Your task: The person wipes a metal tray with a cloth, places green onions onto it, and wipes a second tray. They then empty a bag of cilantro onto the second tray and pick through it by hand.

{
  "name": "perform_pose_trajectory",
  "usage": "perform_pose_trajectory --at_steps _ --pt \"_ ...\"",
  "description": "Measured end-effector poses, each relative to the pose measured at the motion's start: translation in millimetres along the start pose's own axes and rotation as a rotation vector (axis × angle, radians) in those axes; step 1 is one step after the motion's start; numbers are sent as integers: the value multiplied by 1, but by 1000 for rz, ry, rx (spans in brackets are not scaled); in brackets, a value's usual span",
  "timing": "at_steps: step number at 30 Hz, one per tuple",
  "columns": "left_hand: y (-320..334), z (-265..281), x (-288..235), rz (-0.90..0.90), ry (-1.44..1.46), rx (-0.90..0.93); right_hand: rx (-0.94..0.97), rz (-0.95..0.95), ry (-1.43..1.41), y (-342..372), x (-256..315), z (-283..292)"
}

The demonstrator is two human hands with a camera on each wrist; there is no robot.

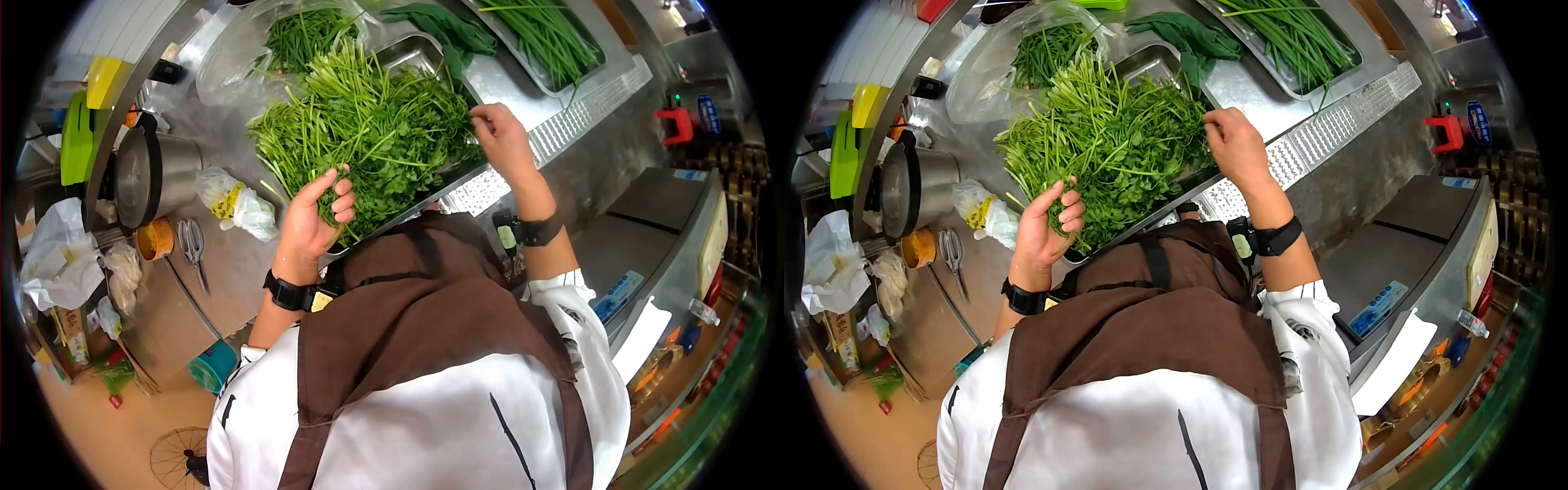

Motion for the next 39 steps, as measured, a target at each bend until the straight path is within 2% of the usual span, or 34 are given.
perform_pose_trajectory --at_steps 3,6,10,13,14,15,17,18,19,21,22,23,25,27,29,31,32,33,35,36,37,39 --pt "4 -3 -1 -25 -7 -18 41 88 -25 -3 15 -15" --pt "8 -2 -1 -45 -1 -20 156 290 55 -11 24 -37" --pt "12 -1 -2 -71 19 3 299 364 160 -20 26 -69" --pt "19 3 -6 -106 27 7 363 388 146 -26 27 -70" --pt "20 3 -8 -123 28 16 322 290 72 -28 28 -61" --pt "21 4 -9 -131 35 15 294 210 -132 -34 25 -52" --pt "24 8 -9 -122 84 -11 332 -312 -669 -39 14 -39" --pt "25 10 -9 -120 97 -15 251 -358 -866 -41 9 -35" --pt "25 10 -8 -120 100 -13 252 -357 -863 -39 5 -35" --pt "23 9 -8 -119 88 8 166 -66 -229 -44 15 -25" --pt "22 7 -10 -124 90 12 250 -332 -576 -41 13 -26" --pt "21 4 -9 -115 53 11 256 -330 -576 -40 28 -22" --pt "22 -5 -5 -96 12 8 288 -213 -918 -34 61 -22" --pt "16 -19 0 -59 -108 -2 373 39 -810 -17 96 -33" --pt "9 -24 5 -9 -79 79 458 423 -586 7 133 -41" --pt "9 -16 5 -87 -67 -187 509 708 -356 32 155 -52" --pt "1 -3 4 -88 -112 -91 451 741 -351 38 160 -50" --pt "-2 9 2 -80 -114 -89 394 773 -346 42 162 -48" --pt "-4 21 0 -19 -143 16 394 758 -386 41 156 -38" --pt "0 9 0 3 14 -104 291 682 -428 35 143 -32" --pt "2 12 0 6 14 -106 190 608 -468 30 128 -26" --pt "4 13 -2 33 160 30 79 203 -327 17 72 -22"
Point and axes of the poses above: each hand's wrist, its own y-axis away from the middle knuckle, its own z-axis out of the back of the hand, x = y × z, the point moved 4 cm from there along -y, towards the middle knuckle, and after that the axes turned 1 degree about -x, right-handed, at the moved point
